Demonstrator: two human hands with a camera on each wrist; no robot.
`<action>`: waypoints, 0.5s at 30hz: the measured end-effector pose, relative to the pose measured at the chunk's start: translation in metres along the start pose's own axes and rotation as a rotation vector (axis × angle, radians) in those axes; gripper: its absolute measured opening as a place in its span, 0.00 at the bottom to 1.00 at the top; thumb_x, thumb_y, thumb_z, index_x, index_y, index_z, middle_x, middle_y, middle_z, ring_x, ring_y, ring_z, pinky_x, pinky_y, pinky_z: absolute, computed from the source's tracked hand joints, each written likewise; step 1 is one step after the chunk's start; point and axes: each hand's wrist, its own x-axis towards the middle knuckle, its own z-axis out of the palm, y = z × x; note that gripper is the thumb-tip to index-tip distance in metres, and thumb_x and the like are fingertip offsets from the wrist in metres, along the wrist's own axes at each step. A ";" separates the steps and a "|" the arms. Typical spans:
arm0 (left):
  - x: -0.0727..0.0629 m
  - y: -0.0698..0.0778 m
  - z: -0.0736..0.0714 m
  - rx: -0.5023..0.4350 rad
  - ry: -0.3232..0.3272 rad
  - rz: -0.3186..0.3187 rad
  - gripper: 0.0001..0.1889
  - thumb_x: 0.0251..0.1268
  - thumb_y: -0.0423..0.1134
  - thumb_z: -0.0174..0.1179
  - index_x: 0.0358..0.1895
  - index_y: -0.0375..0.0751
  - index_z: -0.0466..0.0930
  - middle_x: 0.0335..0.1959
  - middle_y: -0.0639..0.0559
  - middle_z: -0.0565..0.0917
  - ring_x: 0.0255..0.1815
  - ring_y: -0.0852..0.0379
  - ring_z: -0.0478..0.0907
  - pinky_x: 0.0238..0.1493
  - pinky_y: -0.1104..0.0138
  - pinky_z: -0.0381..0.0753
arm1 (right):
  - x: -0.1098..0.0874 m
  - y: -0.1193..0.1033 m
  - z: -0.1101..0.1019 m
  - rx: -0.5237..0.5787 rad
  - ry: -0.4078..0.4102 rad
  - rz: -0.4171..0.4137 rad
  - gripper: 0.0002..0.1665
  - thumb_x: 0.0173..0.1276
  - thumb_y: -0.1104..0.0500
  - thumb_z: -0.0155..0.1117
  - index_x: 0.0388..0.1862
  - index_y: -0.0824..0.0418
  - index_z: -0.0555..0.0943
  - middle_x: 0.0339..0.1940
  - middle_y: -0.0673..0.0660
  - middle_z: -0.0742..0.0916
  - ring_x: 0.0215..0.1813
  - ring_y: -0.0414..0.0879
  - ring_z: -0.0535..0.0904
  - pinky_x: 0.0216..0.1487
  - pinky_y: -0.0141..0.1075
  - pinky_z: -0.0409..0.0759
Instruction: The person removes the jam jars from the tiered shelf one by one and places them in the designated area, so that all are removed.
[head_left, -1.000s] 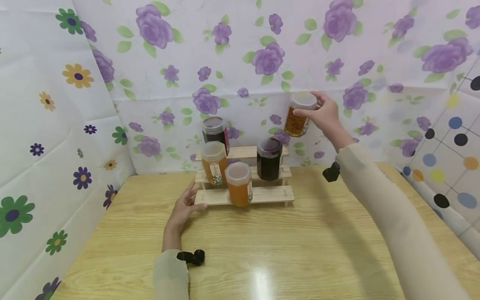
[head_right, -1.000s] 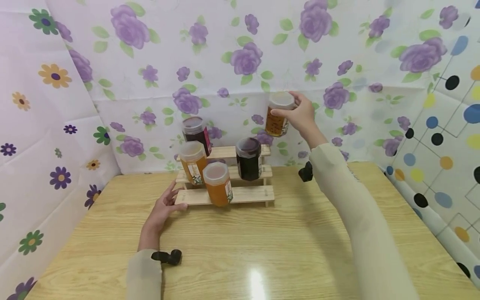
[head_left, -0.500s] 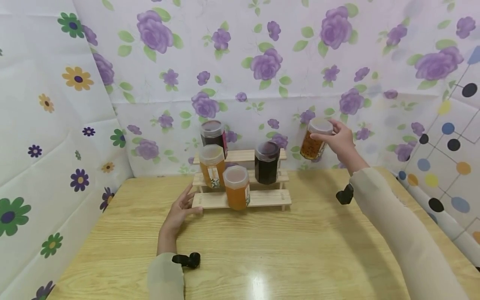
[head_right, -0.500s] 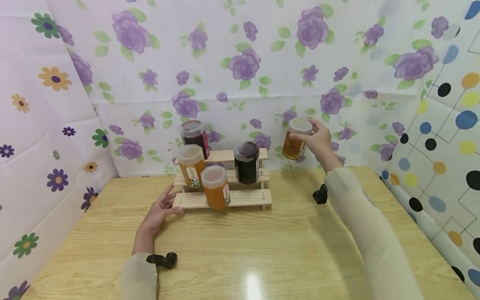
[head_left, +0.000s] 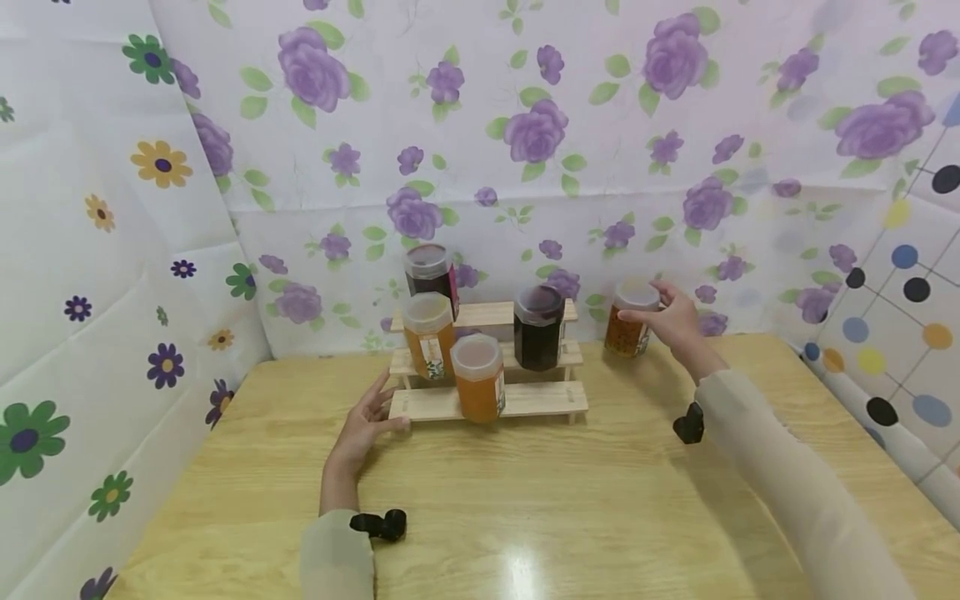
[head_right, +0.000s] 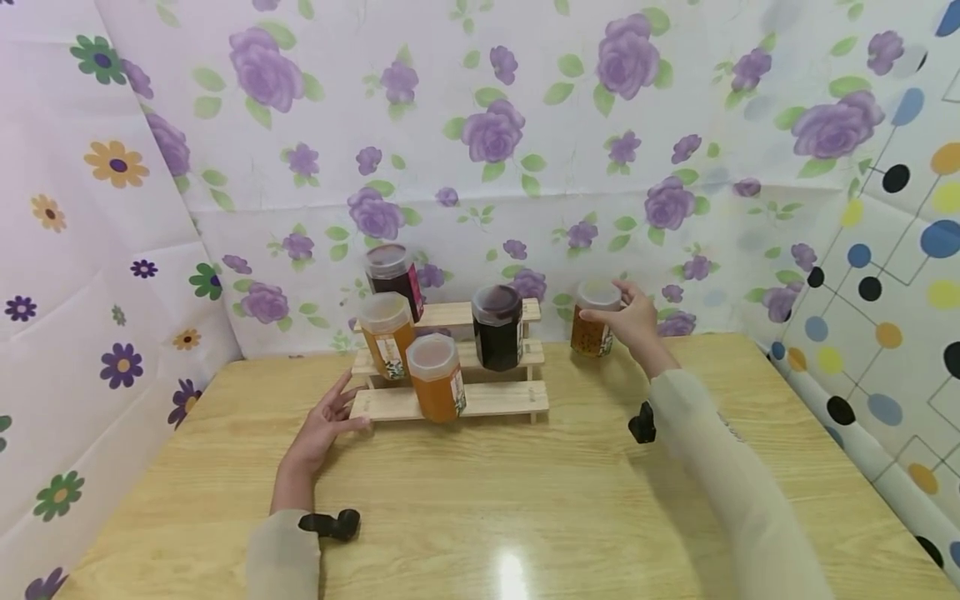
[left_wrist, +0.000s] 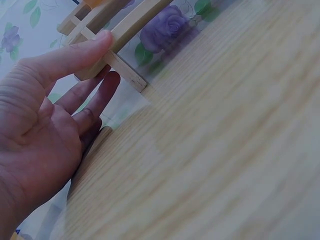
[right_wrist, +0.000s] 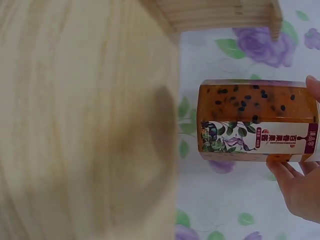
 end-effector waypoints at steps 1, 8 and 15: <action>0.000 0.000 0.000 -0.001 0.002 0.000 0.50 0.60 0.30 0.66 0.79 0.64 0.46 0.77 0.40 0.58 0.76 0.35 0.56 0.76 0.42 0.48 | 0.000 0.003 0.002 -0.010 0.000 0.009 0.61 0.55 0.43 0.76 0.79 0.57 0.53 0.80 0.64 0.57 0.79 0.62 0.53 0.74 0.55 0.61; -0.002 -0.002 0.001 -0.020 0.002 0.019 0.49 0.60 0.28 0.65 0.79 0.62 0.46 0.76 0.39 0.59 0.74 0.36 0.61 0.75 0.44 0.54 | 0.001 0.026 0.015 0.006 0.000 0.025 0.60 0.53 0.45 0.78 0.78 0.57 0.55 0.79 0.64 0.60 0.79 0.62 0.55 0.74 0.54 0.63; 0.000 -0.003 0.001 -0.012 -0.001 0.019 0.49 0.60 0.29 0.65 0.79 0.61 0.46 0.77 0.40 0.59 0.75 0.38 0.60 0.75 0.46 0.56 | -0.002 0.037 0.022 0.157 -0.012 0.029 0.57 0.57 0.50 0.76 0.78 0.60 0.53 0.77 0.63 0.64 0.76 0.60 0.61 0.74 0.51 0.64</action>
